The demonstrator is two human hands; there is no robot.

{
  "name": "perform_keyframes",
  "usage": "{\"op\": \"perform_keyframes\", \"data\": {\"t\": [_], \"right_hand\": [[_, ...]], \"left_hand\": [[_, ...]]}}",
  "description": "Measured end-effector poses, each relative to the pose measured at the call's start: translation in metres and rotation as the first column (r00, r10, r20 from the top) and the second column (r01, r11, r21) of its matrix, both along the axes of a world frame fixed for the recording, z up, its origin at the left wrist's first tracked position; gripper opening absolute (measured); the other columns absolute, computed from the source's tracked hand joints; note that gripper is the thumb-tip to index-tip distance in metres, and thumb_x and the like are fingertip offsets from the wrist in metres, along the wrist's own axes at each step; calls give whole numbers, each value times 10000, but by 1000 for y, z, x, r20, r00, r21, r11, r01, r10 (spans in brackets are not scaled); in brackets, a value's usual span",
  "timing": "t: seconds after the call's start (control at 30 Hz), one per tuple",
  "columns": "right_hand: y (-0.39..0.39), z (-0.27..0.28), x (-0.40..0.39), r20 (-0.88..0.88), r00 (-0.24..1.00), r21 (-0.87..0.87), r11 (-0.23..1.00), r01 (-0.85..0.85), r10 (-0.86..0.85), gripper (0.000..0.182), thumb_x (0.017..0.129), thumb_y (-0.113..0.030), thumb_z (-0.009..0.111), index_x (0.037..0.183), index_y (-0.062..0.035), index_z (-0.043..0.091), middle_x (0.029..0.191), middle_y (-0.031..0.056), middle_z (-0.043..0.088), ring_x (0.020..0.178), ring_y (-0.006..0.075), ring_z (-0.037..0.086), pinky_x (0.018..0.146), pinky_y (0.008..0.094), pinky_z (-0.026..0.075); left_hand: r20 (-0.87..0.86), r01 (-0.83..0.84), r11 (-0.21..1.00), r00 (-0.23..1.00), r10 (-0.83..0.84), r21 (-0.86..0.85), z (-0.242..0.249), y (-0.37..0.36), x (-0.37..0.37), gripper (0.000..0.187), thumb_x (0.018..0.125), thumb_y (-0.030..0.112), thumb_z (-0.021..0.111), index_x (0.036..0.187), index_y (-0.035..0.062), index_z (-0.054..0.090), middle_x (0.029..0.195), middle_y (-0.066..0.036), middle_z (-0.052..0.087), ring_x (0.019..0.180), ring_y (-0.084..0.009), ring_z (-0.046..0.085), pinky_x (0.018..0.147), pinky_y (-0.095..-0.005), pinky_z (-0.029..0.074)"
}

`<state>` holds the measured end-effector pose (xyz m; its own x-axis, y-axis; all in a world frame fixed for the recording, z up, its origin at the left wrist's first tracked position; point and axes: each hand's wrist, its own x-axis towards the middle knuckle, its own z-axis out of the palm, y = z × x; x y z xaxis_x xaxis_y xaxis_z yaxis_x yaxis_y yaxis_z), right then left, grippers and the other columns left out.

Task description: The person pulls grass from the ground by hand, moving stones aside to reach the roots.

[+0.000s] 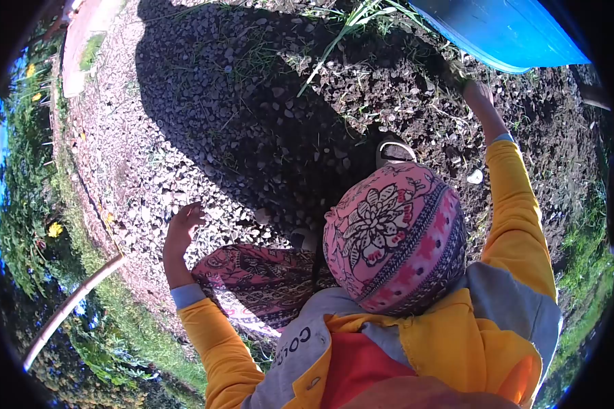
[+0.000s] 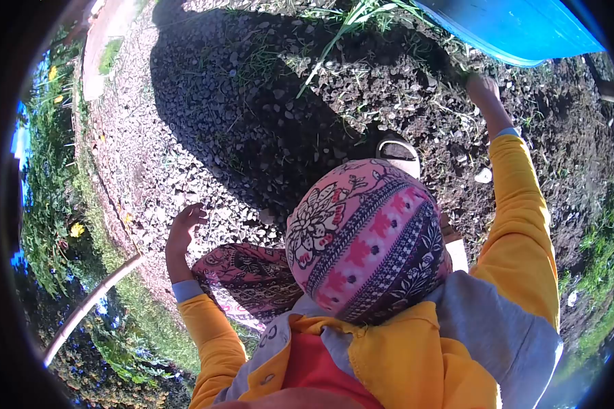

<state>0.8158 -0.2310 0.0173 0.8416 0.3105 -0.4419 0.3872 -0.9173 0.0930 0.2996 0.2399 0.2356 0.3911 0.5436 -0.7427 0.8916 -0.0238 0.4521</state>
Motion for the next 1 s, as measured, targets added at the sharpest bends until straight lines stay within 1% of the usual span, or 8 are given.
{"op": "perform_keyframes", "data": {"t": [0.1,0.17,0.27,0.4,0.47,0.5,0.67,1.0], "right_hand": [[5,-3,-11,52,997,154,986,-65,57,253,863,-210,374,963,-131,593,818,171,626,793,302,613,699,413,466],[24,9,-23,-117,989,150,986,-73,91,217,865,-191,390,959,-120,572,771,169,615,736,292,615,641,407,473],[65,4,-58,-17,881,344,831,-438,472,303,807,-111,489,1106,-154,511,696,143,607,635,278,605,577,391,471],[96,-17,-33,-160,972,352,930,-108,174,319,800,-92,471,1111,-137,519,729,121,614,644,236,613,561,351,476],[102,-41,-16,228,865,106,872,-477,446,229,793,-92,474,991,-76,589,772,87,625,718,220,623,576,335,488],[103,-36,-12,112,877,11,882,-471,467,187,831,-128,457,868,-83,635,843,75,650,798,214,627,659,336,501],[95,-45,2,185,862,-21,879,-476,471,185,812,-119,463,877,-82,632,873,87,648,840,231,623,680,346,502],[91,-27,-25,-78,951,332,907,-259,300,176,755,-104,469,849,-56,609,785,183,616,754,327,608,689,417,480]], "left_hand": [[-10,43,999,999,-43,14,6,-6,8,404,871,262,534,1168,-10,495,912,-79,600,804,-140,574,730,-262,416],[-39,21,999,999,-19,32,13,-13,17,392,876,255,524,1163,-11,499,911,-85,595,811,-143,571,744,-268,417],[-20,26,999,999,-26,24,5,-7,5,402,886,266,506,1163,-26,497,918,-91,588,821,-146,568,783,-274,417],[-24,45,999,999,-45,15,1,-3,6,417,877,265,526,1162,-39,498,938,-91,590,803,-143,568,764,-273,432],[-26,12,1000,1000,-12,13,2,-5,9,401,874,240,531,1159,-40,501,928,-86,592,791,-133,563,755,-269,430],[-29,13,1000,1000,-12,21,3,-7,12,393,873,227,531,1160,-40,501,915,-82,591,785,-131,561,750,-268,430],[68,-3,999,998,6,-38,-1,-4,3,400,880,213,512,1160,-70,482,870,-49,567,765,-133,542,725,-259,428],[57,-36,999,998,38,-28,-8,4,-7,392,856,215,545,1126,-66,501,892,-78,589,774,-153,572,747,-275,430]]}}
